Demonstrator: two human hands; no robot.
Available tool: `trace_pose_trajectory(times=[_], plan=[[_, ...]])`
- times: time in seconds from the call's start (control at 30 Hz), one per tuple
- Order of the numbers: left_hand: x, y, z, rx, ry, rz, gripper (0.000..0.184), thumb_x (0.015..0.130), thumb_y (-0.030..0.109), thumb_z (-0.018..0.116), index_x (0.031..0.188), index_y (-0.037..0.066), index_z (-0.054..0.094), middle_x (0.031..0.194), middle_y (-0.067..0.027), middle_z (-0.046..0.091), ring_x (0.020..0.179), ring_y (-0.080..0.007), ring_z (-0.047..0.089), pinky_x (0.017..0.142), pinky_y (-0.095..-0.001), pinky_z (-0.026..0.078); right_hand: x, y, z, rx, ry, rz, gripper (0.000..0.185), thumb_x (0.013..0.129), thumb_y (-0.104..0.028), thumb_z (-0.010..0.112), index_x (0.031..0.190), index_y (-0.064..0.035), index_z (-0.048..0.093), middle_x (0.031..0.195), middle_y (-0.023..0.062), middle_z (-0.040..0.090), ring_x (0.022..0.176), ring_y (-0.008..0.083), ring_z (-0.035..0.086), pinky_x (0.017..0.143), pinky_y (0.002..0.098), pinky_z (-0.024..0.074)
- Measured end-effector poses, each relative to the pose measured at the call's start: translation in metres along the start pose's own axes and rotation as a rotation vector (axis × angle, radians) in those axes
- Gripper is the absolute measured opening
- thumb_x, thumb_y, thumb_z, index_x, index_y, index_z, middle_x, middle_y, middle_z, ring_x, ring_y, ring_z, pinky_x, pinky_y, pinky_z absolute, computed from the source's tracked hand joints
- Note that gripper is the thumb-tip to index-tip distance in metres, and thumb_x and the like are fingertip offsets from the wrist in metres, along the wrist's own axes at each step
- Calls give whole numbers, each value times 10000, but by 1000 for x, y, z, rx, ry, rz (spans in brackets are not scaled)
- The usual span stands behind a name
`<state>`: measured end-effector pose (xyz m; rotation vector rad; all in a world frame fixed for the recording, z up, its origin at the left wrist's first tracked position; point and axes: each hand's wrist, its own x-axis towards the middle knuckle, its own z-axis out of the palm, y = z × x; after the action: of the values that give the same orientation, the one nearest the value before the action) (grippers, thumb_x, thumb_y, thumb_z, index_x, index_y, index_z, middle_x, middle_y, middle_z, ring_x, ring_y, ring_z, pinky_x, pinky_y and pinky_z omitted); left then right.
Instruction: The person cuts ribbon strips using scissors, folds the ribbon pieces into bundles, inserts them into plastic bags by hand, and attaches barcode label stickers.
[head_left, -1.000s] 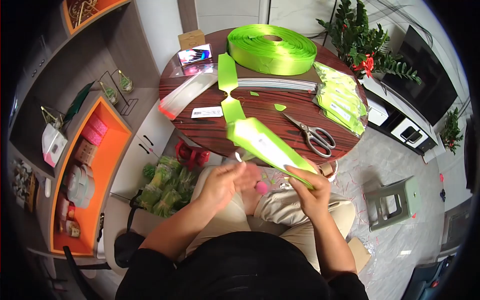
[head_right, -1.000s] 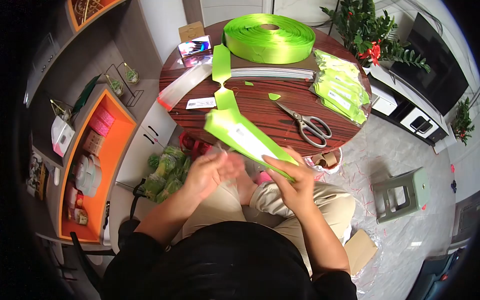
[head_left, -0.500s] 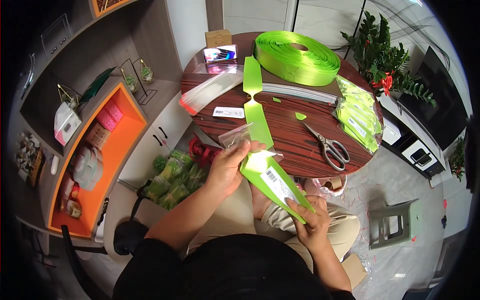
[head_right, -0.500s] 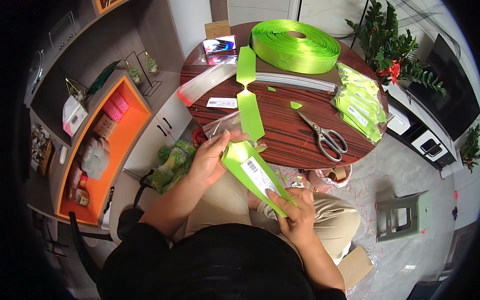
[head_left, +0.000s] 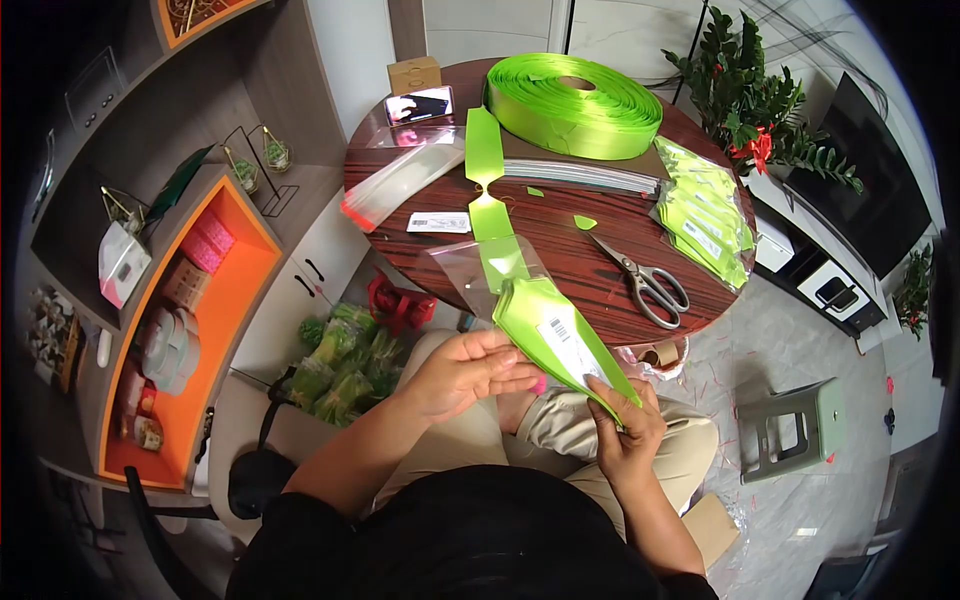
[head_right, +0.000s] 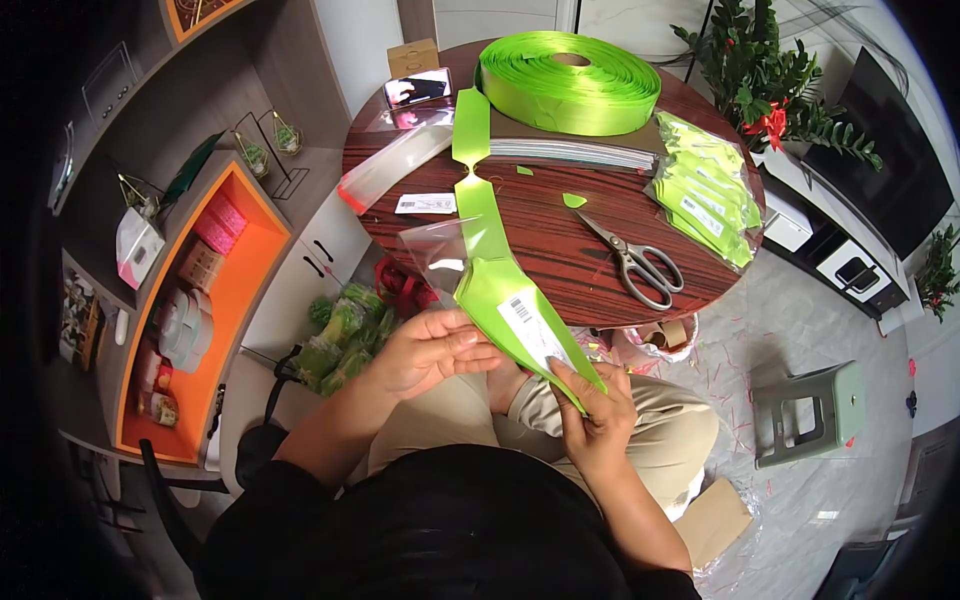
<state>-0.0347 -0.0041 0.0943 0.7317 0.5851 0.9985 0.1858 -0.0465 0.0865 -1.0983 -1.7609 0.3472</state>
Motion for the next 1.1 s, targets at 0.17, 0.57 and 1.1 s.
trace_pose_trajectory(times=[0.17,0.57,1.1], plan=[[5,-17,10,295,-160,-80,176,929,104,531,1048,-23,557,892,-74,615,703,-111,565,685,-218,478,12,-13,9,-236,34,-122,402,668,-59,679,1060,-146,701,827,36,558,758,204,442,761,333,345],[21,-9,5,-244,-104,203,336,926,270,482,1166,36,488,970,-85,559,883,-174,534,885,-344,435,6,-6,5,-261,33,-189,372,693,-172,686,1063,-213,703,798,28,451,735,196,382,749,340,271],[27,-26,35,-504,-75,35,279,872,166,502,1120,39,507,1002,-128,585,959,-268,580,861,-388,453,1,-10,9,-588,173,-395,305,806,-327,581,1083,-258,690,1233,86,503,1119,259,410,976,453,250]])
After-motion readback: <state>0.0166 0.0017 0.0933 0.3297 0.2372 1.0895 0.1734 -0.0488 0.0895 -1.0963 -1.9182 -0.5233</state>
